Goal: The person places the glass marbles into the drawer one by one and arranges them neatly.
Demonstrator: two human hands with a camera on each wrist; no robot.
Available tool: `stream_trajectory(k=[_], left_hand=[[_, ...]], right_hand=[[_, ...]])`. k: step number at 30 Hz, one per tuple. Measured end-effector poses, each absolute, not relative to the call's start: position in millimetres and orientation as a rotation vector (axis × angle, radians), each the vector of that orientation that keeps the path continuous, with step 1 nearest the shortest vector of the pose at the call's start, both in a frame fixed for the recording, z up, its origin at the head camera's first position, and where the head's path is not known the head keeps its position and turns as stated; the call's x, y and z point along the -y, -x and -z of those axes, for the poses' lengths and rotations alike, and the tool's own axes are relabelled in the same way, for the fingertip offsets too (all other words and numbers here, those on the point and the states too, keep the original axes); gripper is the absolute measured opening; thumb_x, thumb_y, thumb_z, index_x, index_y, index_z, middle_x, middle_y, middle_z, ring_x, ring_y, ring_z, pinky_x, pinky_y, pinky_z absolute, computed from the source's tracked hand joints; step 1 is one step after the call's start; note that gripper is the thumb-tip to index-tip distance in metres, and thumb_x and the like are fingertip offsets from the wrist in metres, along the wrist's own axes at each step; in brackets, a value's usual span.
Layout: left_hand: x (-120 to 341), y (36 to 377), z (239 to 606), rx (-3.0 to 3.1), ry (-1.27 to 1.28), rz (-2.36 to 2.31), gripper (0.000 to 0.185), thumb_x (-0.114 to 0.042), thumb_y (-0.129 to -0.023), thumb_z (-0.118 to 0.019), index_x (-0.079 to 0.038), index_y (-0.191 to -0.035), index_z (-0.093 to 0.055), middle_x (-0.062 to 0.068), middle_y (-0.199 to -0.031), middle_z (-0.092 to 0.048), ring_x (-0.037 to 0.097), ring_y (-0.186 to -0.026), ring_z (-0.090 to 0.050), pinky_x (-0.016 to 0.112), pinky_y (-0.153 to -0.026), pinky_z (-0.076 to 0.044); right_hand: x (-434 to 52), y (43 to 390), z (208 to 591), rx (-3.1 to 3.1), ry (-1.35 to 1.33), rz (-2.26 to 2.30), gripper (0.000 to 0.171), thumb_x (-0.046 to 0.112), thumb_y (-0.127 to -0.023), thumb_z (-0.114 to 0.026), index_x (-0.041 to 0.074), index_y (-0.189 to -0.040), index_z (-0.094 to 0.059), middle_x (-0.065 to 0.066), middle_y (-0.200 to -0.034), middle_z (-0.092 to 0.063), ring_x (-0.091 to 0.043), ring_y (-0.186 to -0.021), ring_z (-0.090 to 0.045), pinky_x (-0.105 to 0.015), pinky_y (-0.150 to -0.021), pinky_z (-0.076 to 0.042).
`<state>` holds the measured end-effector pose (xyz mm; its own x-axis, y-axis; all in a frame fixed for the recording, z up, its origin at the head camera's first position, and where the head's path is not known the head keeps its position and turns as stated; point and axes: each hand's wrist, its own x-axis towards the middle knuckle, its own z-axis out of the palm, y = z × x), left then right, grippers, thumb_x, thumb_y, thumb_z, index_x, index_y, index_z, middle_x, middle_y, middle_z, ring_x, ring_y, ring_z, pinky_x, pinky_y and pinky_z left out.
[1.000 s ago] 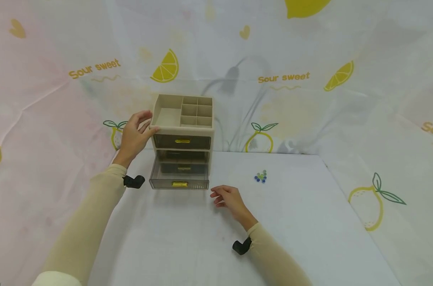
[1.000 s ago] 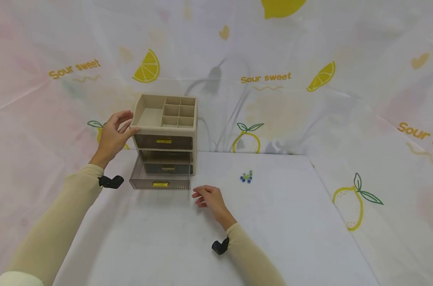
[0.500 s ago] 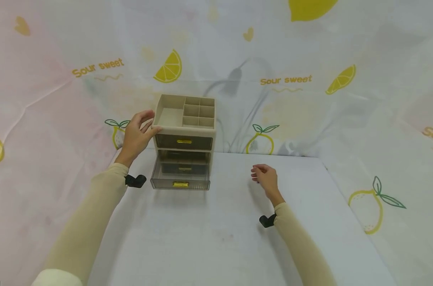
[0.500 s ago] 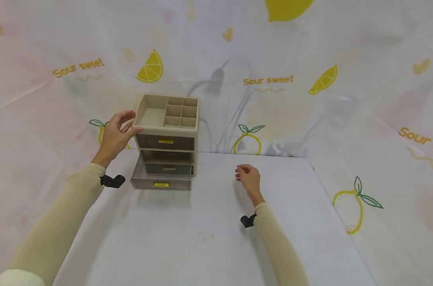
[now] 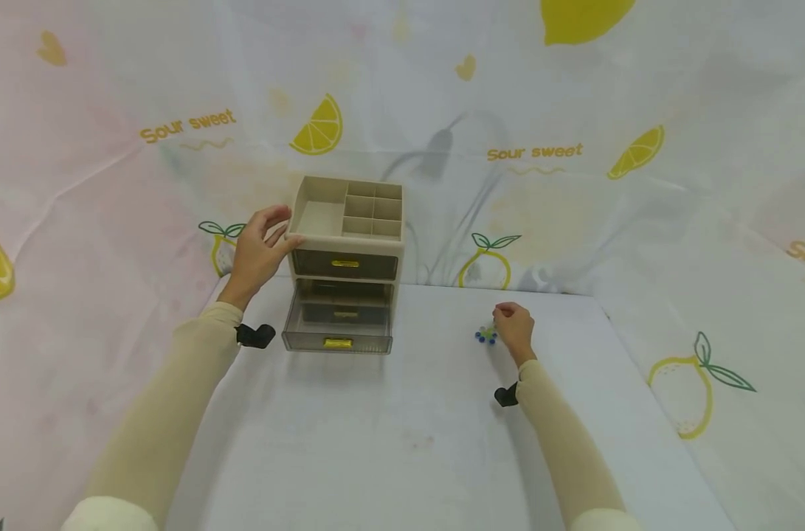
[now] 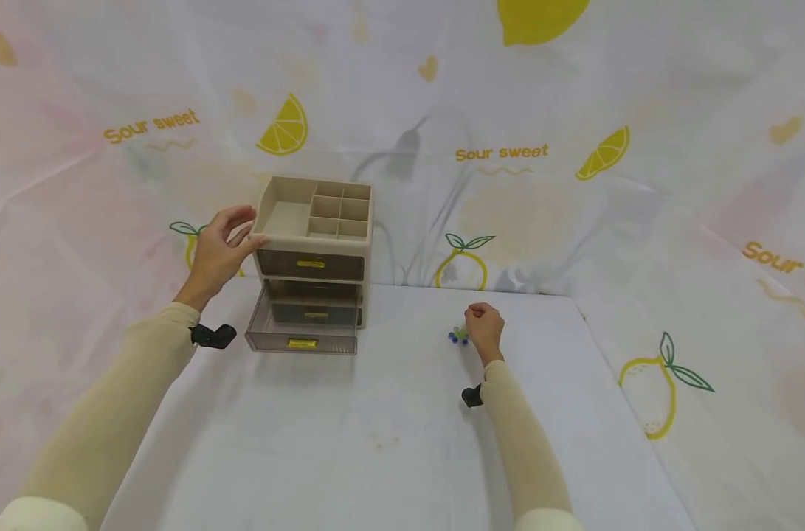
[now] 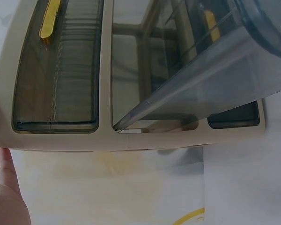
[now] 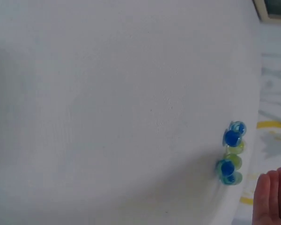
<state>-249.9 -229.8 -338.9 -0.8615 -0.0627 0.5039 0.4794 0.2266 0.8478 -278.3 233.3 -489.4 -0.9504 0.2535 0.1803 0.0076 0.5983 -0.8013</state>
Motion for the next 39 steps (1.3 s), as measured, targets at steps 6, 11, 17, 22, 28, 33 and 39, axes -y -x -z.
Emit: stream_trajectory(k=[6,11,17,22,28,33,39], left_hand=[[230.3,250.5,339.1,2.057,0.386,1.686,0.058,0.010,-0.082,-0.072,0.016,-0.133,-0.044,0.029,-0.134,-0.047,0.038,-0.130,-0.043,0.042,-0.112,-0.039],[230.4,250.2,338.5,2.079,0.378,1.656,0.059,0.008,-0.083,-0.072,0.015,-0.134,-0.044,0.028,-0.135,-0.047,0.038,-0.131,-0.043,0.041,-0.112,-0.039],[230.6,247.5,338.0,2.089,0.373,1.646,0.059,0.007,-0.083,-0.072,0.014,-0.134,-0.044,0.028,-0.135,-0.047,0.038,-0.131,-0.042,0.043,-0.112,-0.039],[228.8,246.8,336.8,2.079,0.377,1.660,0.059,0.008,-0.083,-0.072,0.015,-0.134,-0.043,0.030,-0.135,-0.047,0.039,-0.131,-0.042,0.043,-0.112,-0.039],[227.5,247.6,335.7,2.077,0.379,1.664,0.059,0.009,-0.082,-0.072,0.016,-0.133,-0.043,0.029,-0.134,-0.047,0.039,-0.131,-0.042,0.043,-0.113,-0.039],[228.3,249.1,337.0,2.088,0.378,1.661,0.059,0.008,-0.083,-0.072,0.015,-0.134,-0.044,0.028,-0.135,-0.047,0.037,-0.131,-0.043,0.043,-0.113,-0.039],[230.2,250.8,338.1,2.074,0.381,1.670,0.059,0.008,-0.082,-0.072,0.014,-0.134,-0.044,0.027,-0.135,-0.048,0.036,-0.131,-0.043,0.042,-0.113,-0.039]], right_hand=[[-236.1,284.3,501.3,2.552,0.327,-1.259,0.025,0.010,-0.090,-0.062,-0.007,-0.107,-0.068,-0.025,-0.101,-0.069,-0.039,-0.096,-0.063,-0.047,-0.087,-0.053],[-237.3,287.3,510.7,2.590,0.370,-1.234,0.027,0.010,-0.089,-0.064,-0.008,-0.110,-0.066,-0.024,-0.103,-0.067,-0.036,-0.097,-0.060,-0.045,-0.087,-0.053],[-240.5,288.3,515.6,2.630,0.396,-1.224,0.029,0.010,-0.089,-0.065,-0.009,-0.111,-0.065,-0.026,-0.104,-0.065,-0.037,-0.100,-0.058,-0.046,-0.089,-0.052],[-244.0,290.7,520.1,2.651,0.384,-1.207,0.030,0.012,-0.088,-0.068,-0.009,-0.110,-0.067,-0.025,-0.104,-0.067,-0.036,-0.100,-0.060,-0.045,-0.090,-0.052],[-245.2,293.5,523.7,2.651,0.334,-1.167,0.027,0.011,-0.086,-0.071,-0.009,-0.104,-0.069,-0.023,-0.097,-0.068,-0.036,-0.094,-0.061,-0.046,-0.086,-0.054],[-243.7,293.0,524.8,2.656,0.295,-1.147,0.024,0.008,-0.085,-0.070,-0.010,-0.102,-0.068,-0.023,-0.093,-0.068,-0.035,-0.089,-0.062,-0.046,-0.082,-0.055],[-240.6,293.6,526.6,2.659,0.279,-1.148,0.020,0.005,-0.086,-0.070,-0.009,-0.100,-0.069,-0.022,-0.093,-0.068,-0.033,-0.087,-0.062,-0.043,-0.081,-0.055]])
